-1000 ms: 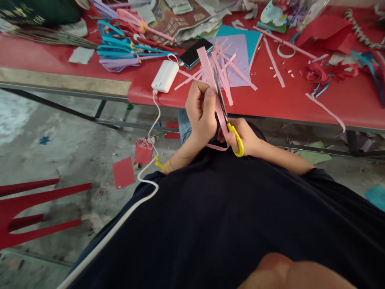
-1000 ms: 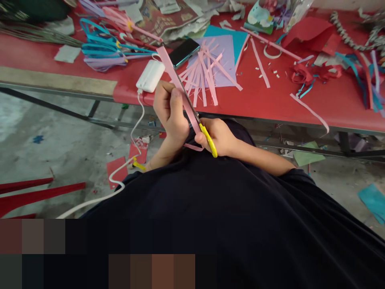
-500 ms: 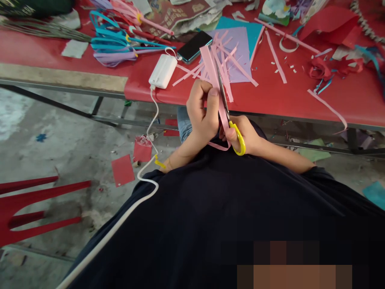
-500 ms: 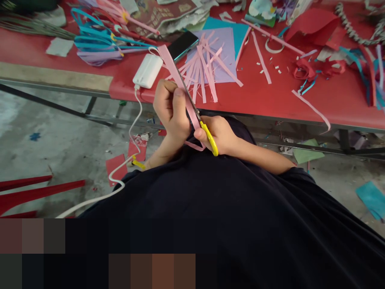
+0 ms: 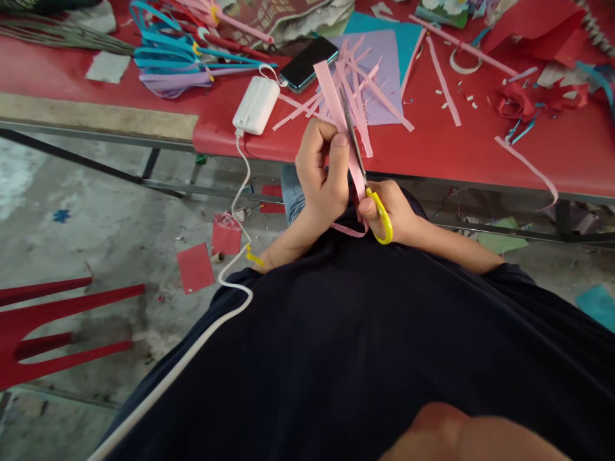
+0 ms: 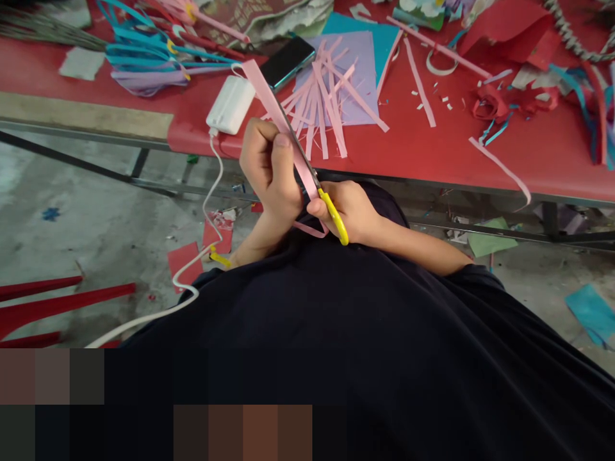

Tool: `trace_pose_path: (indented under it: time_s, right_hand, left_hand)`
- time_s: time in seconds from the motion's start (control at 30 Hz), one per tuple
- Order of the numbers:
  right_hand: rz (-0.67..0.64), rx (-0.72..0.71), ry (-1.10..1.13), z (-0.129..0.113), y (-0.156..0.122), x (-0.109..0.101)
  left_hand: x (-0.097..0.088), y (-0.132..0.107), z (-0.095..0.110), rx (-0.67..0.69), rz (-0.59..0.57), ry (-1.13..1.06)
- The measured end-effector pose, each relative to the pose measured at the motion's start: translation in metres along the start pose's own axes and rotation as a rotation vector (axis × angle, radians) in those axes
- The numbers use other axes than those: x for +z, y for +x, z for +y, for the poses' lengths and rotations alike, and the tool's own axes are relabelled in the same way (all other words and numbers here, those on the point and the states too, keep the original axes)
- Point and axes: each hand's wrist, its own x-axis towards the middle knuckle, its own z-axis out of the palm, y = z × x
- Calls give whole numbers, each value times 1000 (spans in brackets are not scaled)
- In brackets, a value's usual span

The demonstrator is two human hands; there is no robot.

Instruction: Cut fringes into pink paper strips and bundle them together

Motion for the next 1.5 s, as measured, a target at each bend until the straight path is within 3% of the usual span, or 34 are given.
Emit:
trace_pose_path:
  time_s: [0.2, 0.83, 1.13, 1.33, 1.4, 1.5]
  right_hand:
    - [-7, 9, 6, -1, 0, -1]
    - [40, 21, 1, 0, 0, -1]
    - [-35, 8, 115, 1, 2, -1]
    - [-65, 2, 148, 2, 2, -3]
    - [-63, 5, 177, 3, 2, -3]
    - [-24, -14, 185, 3, 2, -2]
  left_hand:
    - [2, 0, 0, -20, 4, 41]
    - [1, 4, -5, 95, -5, -141]
    - [3, 3, -11, 14, 31, -188]
    - [-1, -1, -17, -259, -15, -320]
    - [-1, -1, -18, -216, -26, -270]
    - [-1, -1, -16, -46, -45, -148]
